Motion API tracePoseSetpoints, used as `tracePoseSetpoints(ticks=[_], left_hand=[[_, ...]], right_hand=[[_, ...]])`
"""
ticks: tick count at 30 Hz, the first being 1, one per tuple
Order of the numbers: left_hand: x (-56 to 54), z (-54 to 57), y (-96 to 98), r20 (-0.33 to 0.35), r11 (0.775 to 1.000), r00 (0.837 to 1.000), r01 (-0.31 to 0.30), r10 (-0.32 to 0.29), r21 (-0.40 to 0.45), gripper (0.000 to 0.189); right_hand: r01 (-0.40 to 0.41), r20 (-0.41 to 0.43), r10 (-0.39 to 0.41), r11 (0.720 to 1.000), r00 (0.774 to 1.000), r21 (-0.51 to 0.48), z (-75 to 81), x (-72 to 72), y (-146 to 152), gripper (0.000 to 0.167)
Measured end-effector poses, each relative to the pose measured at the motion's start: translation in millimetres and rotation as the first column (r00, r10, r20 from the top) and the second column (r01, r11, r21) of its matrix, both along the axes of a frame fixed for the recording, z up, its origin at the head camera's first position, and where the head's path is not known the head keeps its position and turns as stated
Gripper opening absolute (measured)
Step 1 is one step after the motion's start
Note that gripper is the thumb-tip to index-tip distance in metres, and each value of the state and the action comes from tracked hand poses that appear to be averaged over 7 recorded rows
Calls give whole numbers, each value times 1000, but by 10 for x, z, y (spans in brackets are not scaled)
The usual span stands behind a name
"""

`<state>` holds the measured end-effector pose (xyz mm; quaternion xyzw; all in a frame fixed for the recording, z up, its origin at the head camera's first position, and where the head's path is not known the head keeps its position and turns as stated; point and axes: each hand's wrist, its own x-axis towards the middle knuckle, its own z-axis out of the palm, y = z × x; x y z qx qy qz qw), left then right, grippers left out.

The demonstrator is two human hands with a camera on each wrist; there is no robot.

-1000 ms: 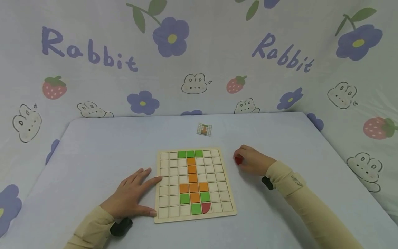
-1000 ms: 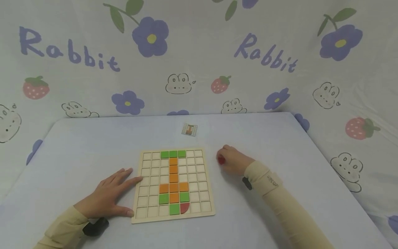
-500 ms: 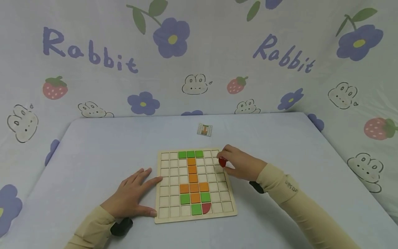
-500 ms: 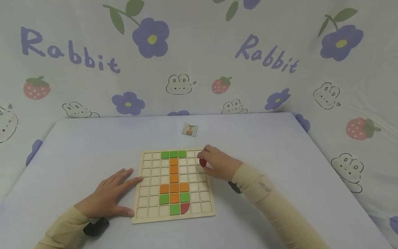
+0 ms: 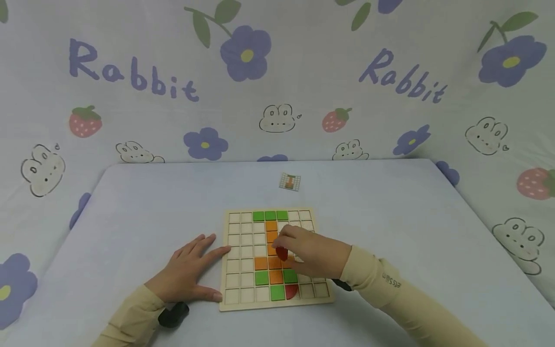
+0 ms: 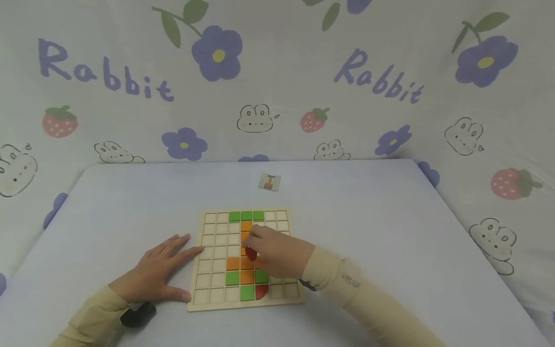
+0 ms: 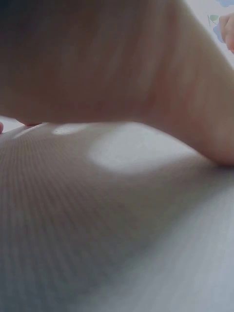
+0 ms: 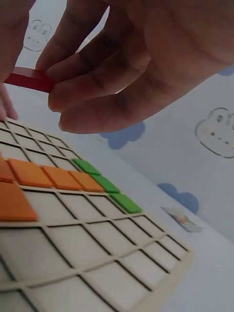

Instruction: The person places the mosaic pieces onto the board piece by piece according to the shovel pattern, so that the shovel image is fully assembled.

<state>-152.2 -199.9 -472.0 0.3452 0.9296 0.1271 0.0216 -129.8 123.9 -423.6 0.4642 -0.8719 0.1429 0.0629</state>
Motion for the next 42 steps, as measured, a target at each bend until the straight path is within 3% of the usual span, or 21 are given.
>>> tracePoseSetpoints(ticks=[17,32,42], left_hand=[[19,32,5,18,1000,1000,0,0,-1,94],[49,62,23,-1,1000,1000,-4,4,-1,94],[46,72,29,-10,1000,1000,5,-5,2,93]], right_hand=[[-60,119,44,990,992,131,-189,172,-309,28],[-96,68,85,980,994,173,-300,171,-410,21],[-60,64,46,972,997,227,-281,198,-400,27]])
